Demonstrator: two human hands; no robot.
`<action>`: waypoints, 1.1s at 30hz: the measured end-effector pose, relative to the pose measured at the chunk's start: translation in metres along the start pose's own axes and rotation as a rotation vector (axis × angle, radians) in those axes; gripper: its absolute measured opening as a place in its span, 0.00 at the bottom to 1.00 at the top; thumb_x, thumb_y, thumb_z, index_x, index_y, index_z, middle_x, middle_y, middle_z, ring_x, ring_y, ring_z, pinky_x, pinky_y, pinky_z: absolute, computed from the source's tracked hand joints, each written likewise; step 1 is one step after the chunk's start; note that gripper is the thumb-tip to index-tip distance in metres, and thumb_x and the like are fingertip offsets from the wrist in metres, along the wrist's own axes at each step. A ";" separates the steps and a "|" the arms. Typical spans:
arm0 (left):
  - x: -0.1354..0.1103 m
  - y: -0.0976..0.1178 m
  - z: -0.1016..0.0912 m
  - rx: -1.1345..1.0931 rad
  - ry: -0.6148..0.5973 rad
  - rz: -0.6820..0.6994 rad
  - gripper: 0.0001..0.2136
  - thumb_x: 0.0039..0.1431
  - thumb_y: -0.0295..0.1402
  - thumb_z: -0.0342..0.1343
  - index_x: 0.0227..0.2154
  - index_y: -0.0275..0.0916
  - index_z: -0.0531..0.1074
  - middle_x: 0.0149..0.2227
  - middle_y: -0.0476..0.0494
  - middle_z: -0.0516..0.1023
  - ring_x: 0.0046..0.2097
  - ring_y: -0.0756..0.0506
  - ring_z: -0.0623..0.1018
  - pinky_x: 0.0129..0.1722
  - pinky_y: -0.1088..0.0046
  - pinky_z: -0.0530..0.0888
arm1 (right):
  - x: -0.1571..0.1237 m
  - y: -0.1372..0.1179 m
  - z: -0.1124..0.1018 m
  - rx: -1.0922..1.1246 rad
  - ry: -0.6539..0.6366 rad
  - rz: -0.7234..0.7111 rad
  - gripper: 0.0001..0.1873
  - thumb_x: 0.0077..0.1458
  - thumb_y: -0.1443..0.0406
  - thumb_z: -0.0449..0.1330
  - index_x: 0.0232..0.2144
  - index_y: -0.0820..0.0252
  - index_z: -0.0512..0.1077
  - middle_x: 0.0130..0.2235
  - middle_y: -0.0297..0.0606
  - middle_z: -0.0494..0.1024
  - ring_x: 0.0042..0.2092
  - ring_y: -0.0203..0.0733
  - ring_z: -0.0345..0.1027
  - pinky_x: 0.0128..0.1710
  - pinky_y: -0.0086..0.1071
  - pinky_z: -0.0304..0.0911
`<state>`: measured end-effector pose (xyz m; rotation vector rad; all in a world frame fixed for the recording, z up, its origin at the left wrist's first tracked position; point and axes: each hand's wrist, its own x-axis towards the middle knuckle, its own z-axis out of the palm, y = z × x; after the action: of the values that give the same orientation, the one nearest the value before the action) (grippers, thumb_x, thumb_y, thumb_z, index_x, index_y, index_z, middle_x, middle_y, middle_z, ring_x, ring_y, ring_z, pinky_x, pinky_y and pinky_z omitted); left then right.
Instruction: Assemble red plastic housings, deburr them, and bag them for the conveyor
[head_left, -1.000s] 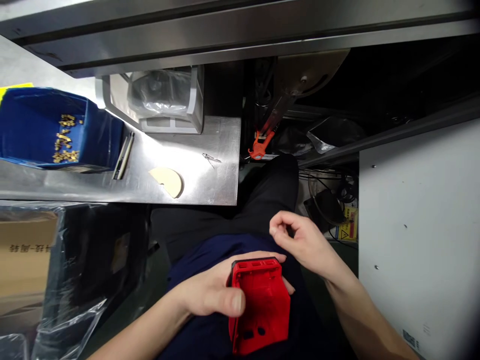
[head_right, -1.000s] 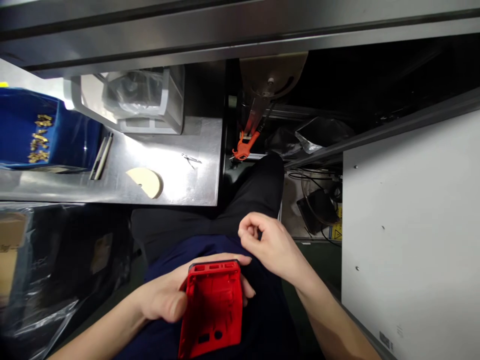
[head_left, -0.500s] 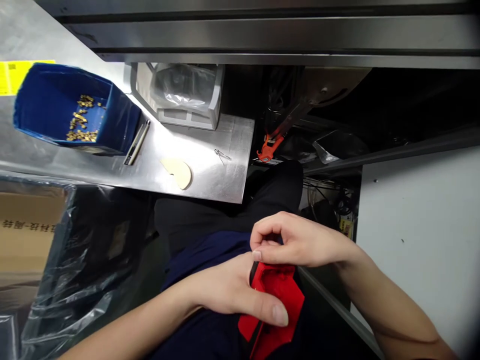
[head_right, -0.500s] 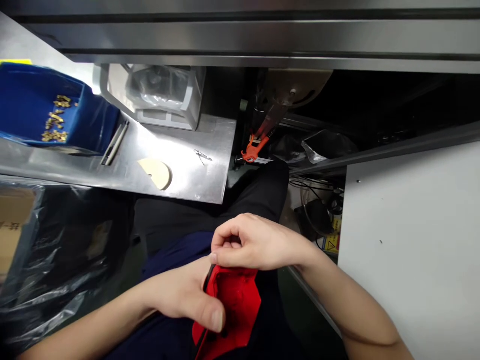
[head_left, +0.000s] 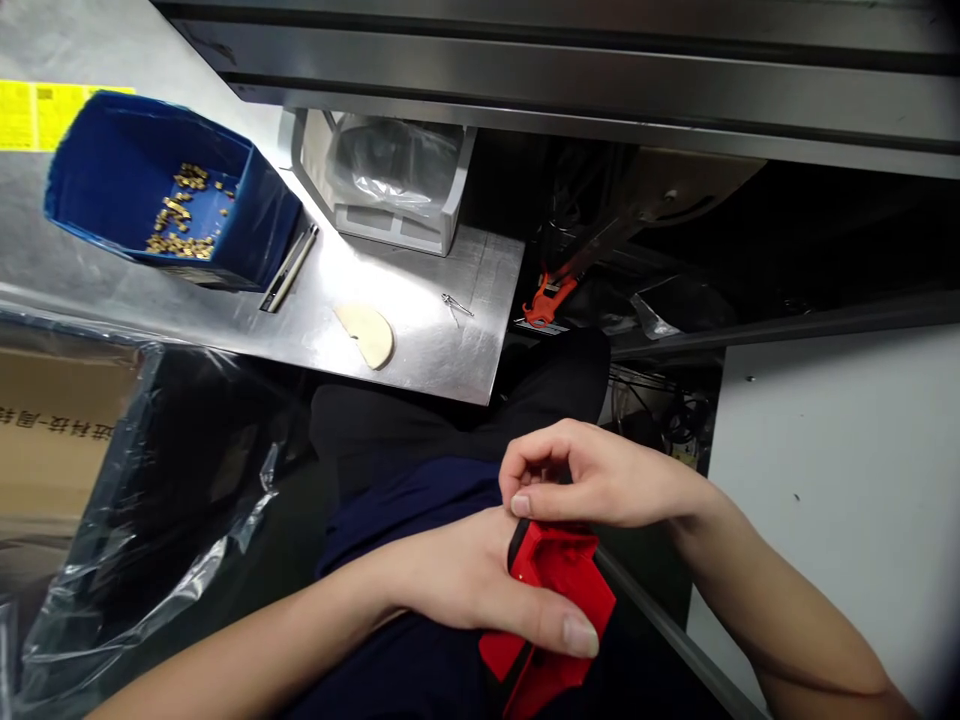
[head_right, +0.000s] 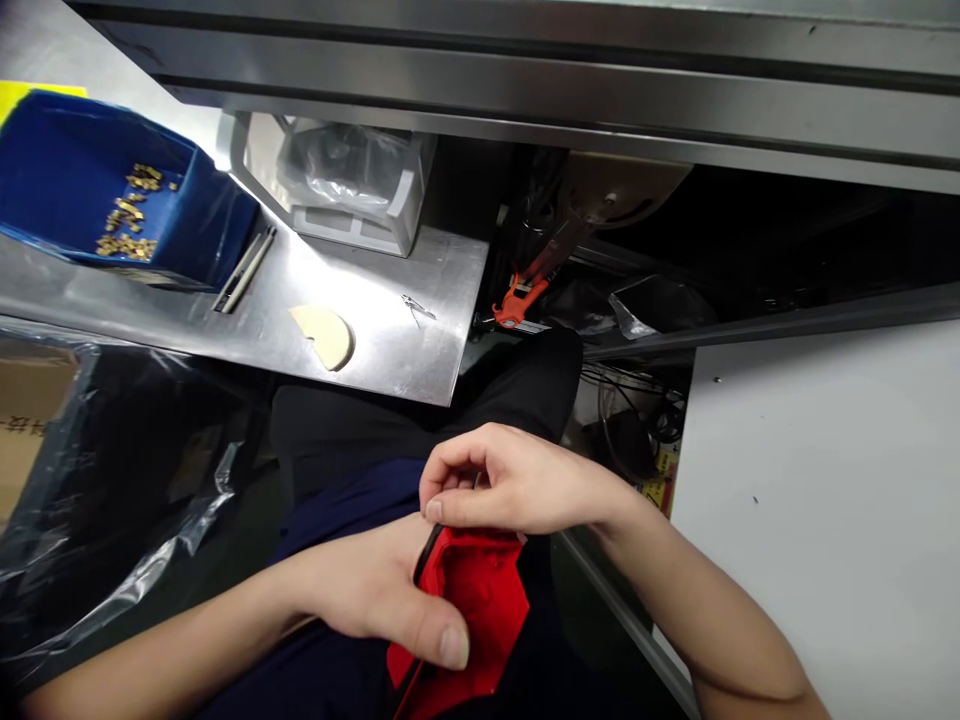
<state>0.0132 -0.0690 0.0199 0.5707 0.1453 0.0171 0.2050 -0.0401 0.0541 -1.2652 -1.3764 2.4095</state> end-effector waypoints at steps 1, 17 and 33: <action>0.000 0.000 0.000 0.006 -0.003 -0.005 0.13 0.59 0.43 0.64 0.30 0.38 0.70 0.32 0.46 0.70 0.34 0.45 0.70 0.37 0.70 0.70 | 0.001 -0.001 0.000 0.013 -0.016 0.010 0.06 0.61 0.62 0.64 0.36 0.59 0.77 0.29 0.31 0.76 0.28 0.33 0.65 0.28 0.25 0.62; 0.005 -0.003 -0.003 0.059 -0.040 0.017 0.14 0.62 0.41 0.64 0.30 0.35 0.72 0.30 0.46 0.73 0.33 0.47 0.71 0.33 0.73 0.70 | 0.006 -0.001 -0.014 0.002 -0.170 0.019 0.05 0.60 0.66 0.65 0.38 0.63 0.78 0.31 0.32 0.76 0.30 0.30 0.65 0.30 0.22 0.60; 0.002 -0.004 -0.004 -0.026 0.029 0.025 0.13 0.59 0.40 0.64 0.33 0.36 0.71 0.32 0.46 0.70 0.34 0.47 0.70 0.35 0.72 0.70 | 0.000 0.005 -0.013 -0.067 -0.050 -0.013 0.14 0.60 0.55 0.67 0.35 0.61 0.80 0.33 0.35 0.77 0.35 0.36 0.68 0.35 0.28 0.63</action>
<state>0.0149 -0.0707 0.0142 0.5462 0.1659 0.0512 0.2150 -0.0340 0.0472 -1.2140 -1.4864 2.4218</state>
